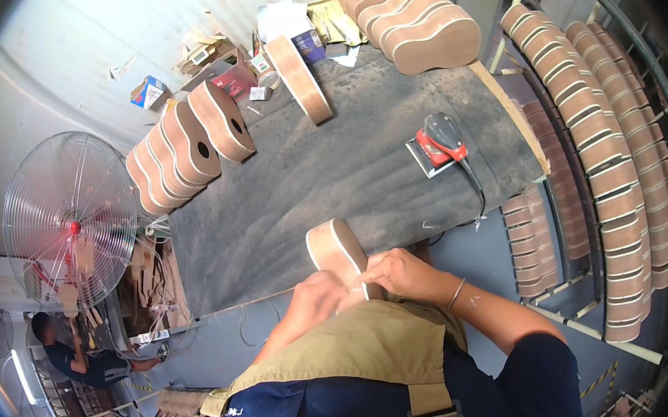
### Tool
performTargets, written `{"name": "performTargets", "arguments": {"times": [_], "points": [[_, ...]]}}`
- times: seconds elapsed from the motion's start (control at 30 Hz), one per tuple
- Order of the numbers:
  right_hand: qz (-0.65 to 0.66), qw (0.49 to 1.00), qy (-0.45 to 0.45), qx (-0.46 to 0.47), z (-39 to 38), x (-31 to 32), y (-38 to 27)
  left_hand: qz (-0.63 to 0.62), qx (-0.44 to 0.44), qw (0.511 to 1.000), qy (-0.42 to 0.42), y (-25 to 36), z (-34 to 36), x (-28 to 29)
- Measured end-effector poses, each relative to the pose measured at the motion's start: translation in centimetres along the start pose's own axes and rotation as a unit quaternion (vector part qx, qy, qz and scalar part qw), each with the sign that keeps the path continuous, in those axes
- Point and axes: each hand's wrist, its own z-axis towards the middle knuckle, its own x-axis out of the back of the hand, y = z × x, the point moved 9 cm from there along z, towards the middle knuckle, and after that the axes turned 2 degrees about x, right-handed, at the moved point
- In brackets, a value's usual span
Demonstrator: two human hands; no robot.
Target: The person sands the edges of wooden guitar bodies using a small sanding block. They repeatedly flip the guitar bodies to sand different sides and edges, including the sound hole area. The person places the sanded guitar bodies on a stack on the table.
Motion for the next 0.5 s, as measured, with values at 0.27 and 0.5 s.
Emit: {"name": "performTargets", "arguments": {"times": [0.27, 0.5], "points": [[-0.113, 0.976, 0.149, 0.115, 6.6, 4.5, -0.5, 0.144, -0.012, 0.976, 0.164, 0.5, 5.5, 6.3], [-0.167, 0.972, 0.124, 0.111, 2.8, 1.8, -0.1, 0.175, -0.079, 0.974, 0.123, 1.3, 3.4, 3.2]]}}
